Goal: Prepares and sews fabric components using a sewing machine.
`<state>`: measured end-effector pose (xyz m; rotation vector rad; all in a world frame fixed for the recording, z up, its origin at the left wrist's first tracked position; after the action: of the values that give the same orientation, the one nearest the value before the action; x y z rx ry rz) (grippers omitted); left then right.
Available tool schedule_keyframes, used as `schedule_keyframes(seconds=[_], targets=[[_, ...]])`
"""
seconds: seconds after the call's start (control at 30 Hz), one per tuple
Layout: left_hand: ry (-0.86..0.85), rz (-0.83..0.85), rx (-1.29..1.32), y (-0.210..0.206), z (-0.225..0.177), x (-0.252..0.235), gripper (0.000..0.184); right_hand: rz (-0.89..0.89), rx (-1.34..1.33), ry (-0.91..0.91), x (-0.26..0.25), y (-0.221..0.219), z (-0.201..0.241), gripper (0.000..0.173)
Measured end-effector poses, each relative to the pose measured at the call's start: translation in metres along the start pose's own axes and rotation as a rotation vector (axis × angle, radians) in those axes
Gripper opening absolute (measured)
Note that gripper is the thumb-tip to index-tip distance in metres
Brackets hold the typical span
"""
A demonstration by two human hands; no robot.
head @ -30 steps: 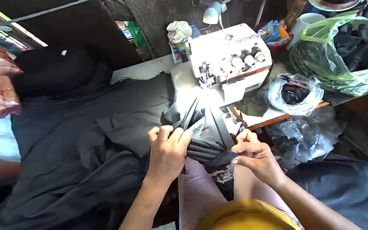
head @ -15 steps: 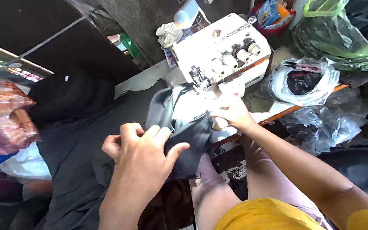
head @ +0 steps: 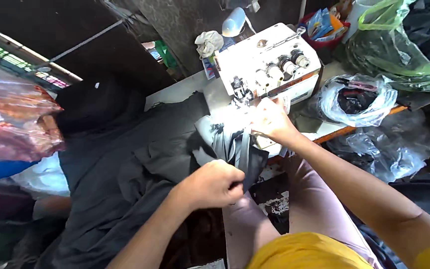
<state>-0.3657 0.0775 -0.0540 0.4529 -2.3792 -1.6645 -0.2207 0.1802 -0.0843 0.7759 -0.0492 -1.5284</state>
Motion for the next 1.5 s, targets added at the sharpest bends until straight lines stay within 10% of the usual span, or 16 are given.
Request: schedule_keyframes(seconds=[0.2,0.57,0.83,0.97,1.27,1.5], targets=[[0.320,-0.248,-0.377,0.061,0.011,0.066,0.029,0.086,0.128,0.080,-0.008,0.000,0.016,0.021],[0.289,-0.402,-0.478,0.053,-0.026,0.068,0.030,0.542,-0.028,0.364,0.014,-0.051,0.137,0.003],[0.587,-0.900,-0.374,0.022,0.030,0.026,0.068,0.147,-0.522,0.124,0.022,0.021,0.107,0.012],[0.527,-1.020,-0.331,-0.005,0.087,0.032,0.044,-0.046,-0.490,-0.077,0.086,0.042,0.051,0.018],[0.376,-0.704,-0.488,0.055,0.081,0.017,0.025,-0.105,-0.350,-0.210,0.096,0.011,-0.017,0.013],[0.579,-0.418,-0.682,0.103,0.012,0.030,0.049,-0.143,-0.324,-0.260,0.029,-0.006,-0.031,0.014]])
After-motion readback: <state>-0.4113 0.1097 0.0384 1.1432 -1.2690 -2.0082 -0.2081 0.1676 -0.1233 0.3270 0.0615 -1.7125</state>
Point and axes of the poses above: each hand's wrist, its own x-axis away from the middle knuckle, its own y-axis out of the back of the hand, z = x × y, the point moved 9 cm from there along -x, towards the middle knuckle, and after that the axes turned 7 degrees about -y, right-handed, at the moved point
